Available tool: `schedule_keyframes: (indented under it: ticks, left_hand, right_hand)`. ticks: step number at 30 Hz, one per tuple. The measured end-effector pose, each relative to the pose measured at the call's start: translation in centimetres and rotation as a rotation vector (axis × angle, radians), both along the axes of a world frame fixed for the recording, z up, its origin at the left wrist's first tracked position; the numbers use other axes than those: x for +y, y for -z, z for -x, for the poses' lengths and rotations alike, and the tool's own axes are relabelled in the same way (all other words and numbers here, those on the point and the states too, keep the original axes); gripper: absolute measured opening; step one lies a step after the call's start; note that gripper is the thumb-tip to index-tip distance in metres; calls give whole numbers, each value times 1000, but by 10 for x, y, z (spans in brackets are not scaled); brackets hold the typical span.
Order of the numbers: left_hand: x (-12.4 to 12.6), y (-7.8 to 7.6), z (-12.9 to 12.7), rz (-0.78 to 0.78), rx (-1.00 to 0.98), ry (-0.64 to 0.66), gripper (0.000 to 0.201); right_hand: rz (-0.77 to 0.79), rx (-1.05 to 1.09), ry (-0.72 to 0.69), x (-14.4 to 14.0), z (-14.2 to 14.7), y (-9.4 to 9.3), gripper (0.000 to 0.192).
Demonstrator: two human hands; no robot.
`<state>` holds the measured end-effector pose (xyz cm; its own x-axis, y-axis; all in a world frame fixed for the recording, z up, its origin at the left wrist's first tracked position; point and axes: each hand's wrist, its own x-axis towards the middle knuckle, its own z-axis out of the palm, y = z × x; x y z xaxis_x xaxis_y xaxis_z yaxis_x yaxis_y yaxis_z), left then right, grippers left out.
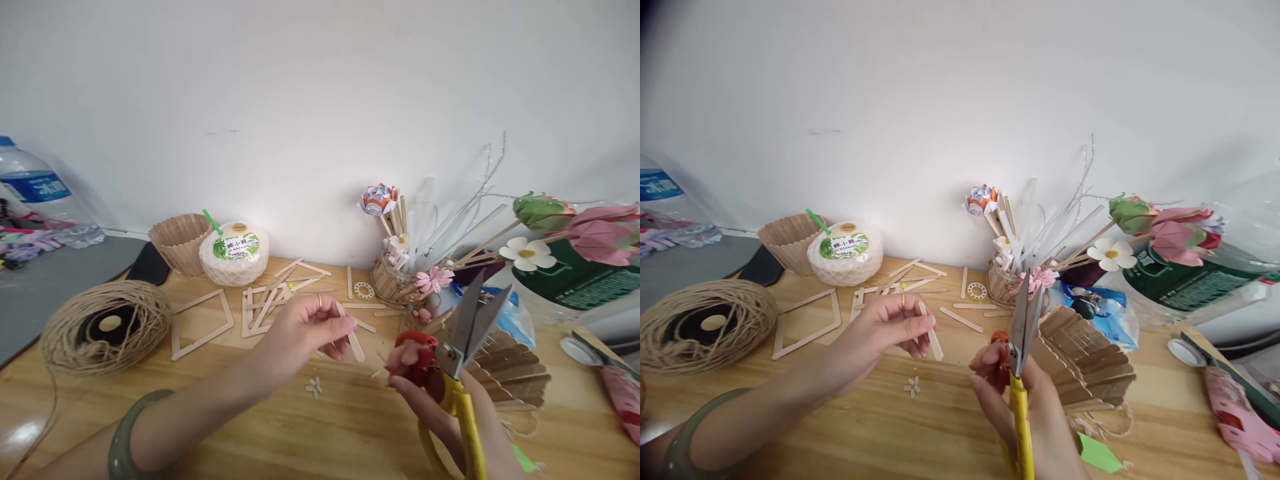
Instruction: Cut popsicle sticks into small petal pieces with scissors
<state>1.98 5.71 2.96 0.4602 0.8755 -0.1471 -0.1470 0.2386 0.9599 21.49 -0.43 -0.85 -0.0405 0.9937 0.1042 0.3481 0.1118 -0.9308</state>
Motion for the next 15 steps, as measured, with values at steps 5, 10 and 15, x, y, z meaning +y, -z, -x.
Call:
schedule_keyframes:
  ticks: [5, 10, 15]
  left_hand:
    - [-9, 16, -12, 74, 60, 80, 25]
    - [-13, 23, -15, 93, 88, 141, 25]
    - [-14, 24, -17, 116, 121, 150, 25]
  right_hand:
    - [43, 11, -54, -6, 16, -5, 6]
    - [48, -102, -77, -10, 18, -10, 8]
    - [72, -75, -94, -9, 19, -9, 10]
